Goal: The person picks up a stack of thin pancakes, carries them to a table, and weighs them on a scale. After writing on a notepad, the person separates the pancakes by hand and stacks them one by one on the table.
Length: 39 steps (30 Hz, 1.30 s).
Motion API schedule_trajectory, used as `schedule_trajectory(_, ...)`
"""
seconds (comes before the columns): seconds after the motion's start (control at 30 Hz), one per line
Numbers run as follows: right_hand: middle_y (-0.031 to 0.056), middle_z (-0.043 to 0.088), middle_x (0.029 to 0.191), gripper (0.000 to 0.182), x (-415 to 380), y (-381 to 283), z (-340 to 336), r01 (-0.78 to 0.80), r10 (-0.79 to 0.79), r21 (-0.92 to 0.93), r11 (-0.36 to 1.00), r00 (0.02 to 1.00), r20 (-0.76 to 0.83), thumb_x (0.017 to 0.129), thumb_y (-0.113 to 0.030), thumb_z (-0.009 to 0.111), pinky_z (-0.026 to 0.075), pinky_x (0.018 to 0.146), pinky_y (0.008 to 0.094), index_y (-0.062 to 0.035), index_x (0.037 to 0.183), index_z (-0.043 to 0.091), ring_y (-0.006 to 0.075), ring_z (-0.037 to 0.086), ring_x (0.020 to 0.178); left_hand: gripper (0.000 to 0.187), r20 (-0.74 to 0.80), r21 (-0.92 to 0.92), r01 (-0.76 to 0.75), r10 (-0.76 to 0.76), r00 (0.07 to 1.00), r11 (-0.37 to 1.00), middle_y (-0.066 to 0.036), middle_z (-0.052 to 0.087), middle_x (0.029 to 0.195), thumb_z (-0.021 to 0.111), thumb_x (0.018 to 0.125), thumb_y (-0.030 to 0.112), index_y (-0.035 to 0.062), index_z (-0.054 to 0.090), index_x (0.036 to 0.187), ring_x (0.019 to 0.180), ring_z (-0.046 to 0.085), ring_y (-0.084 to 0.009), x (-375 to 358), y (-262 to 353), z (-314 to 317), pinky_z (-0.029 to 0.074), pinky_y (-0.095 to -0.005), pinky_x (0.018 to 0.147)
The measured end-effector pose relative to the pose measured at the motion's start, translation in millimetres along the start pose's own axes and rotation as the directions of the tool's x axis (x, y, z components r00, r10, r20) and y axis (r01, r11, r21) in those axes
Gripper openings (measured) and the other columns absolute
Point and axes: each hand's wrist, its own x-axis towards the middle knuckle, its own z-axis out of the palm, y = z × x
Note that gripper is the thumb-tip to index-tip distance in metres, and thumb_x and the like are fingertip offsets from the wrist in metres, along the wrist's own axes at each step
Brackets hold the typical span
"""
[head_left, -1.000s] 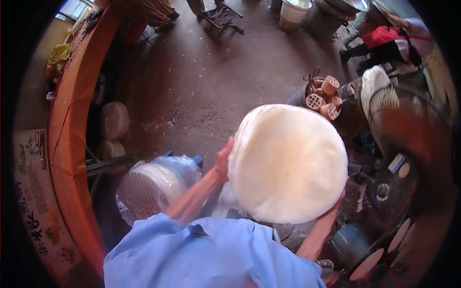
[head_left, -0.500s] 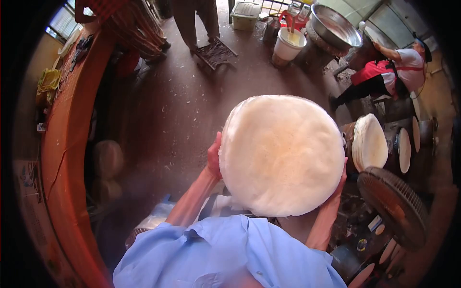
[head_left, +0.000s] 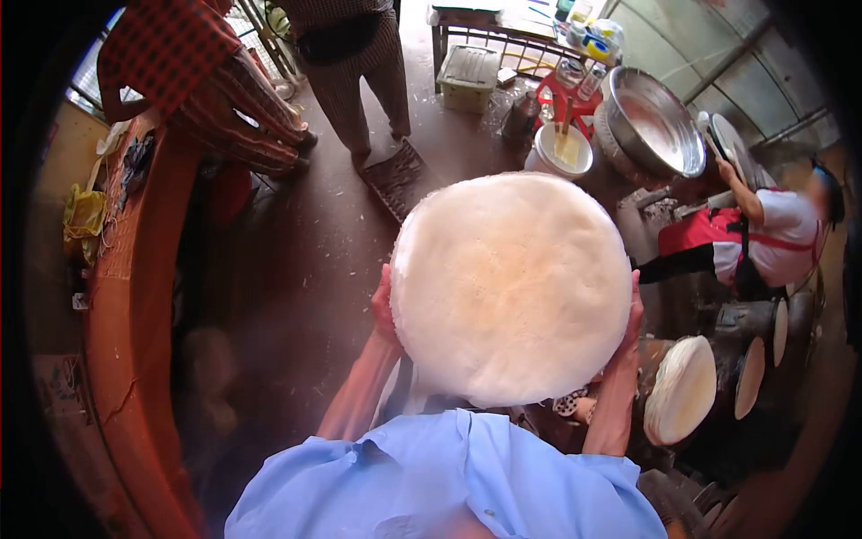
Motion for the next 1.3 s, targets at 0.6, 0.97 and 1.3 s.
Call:
schedule_trajectory(0.6,0.0129,0.046,0.136,0.066,330.4,-145.3,21.9,0.13,-0.12,0.072,0.989,0.985,-0.123,0.096,-0.055,0.034,0.043,0.097,0.041,-0.0039,0.137,0.04,0.0271,0.051,0.117,0.059,0.192,-0.091,0.277,-0.256,0.947,0.957,-0.013,0.056,0.126,0.039,0.095,0.051,0.0065,0.047,0.133,0.112,0.056,-0.023,421.1,84.9,91.8,0.044,-0.0388,0.097)
schedule_trajectory(0.97,0.0141,0.048,0.132,0.066,549.2,-268.1,5.2,0.084,-0.075,0.035,0.996,0.978,-0.193,0.096,-0.054,0.034,0.043,0.096,0.0413,-0.0023,0.136,0.04,0.0286,0.051,0.114,0.066,0.131,-0.035,0.258,-0.251,0.959,0.966,-0.012,0.052,0.132,0.039,0.093,0.056,0.0067,0.042,0.137,0.117,0.054,-0.0232,649.4,77.8,161.5,0.042,-0.0385,0.1)
schedule_trajectory(1.3,0.0147,0.05,0.13,0.062,717.7,-316.1,79.2,0.096,-0.099,-0.024,0.995,0.984,-0.149,0.098,-0.051,0.032,0.045,0.096,0.0398,-0.0016,0.135,0.041,0.0278,0.053,0.112,0.066,0.118,-0.052,0.209,-0.202,0.972,0.977,-0.011,0.052,0.132,0.04,0.093,0.055,0.0072,0.042,0.137,0.117,0.053,-0.023,808.9,151.6,176.2,0.042,-0.0379,0.1)
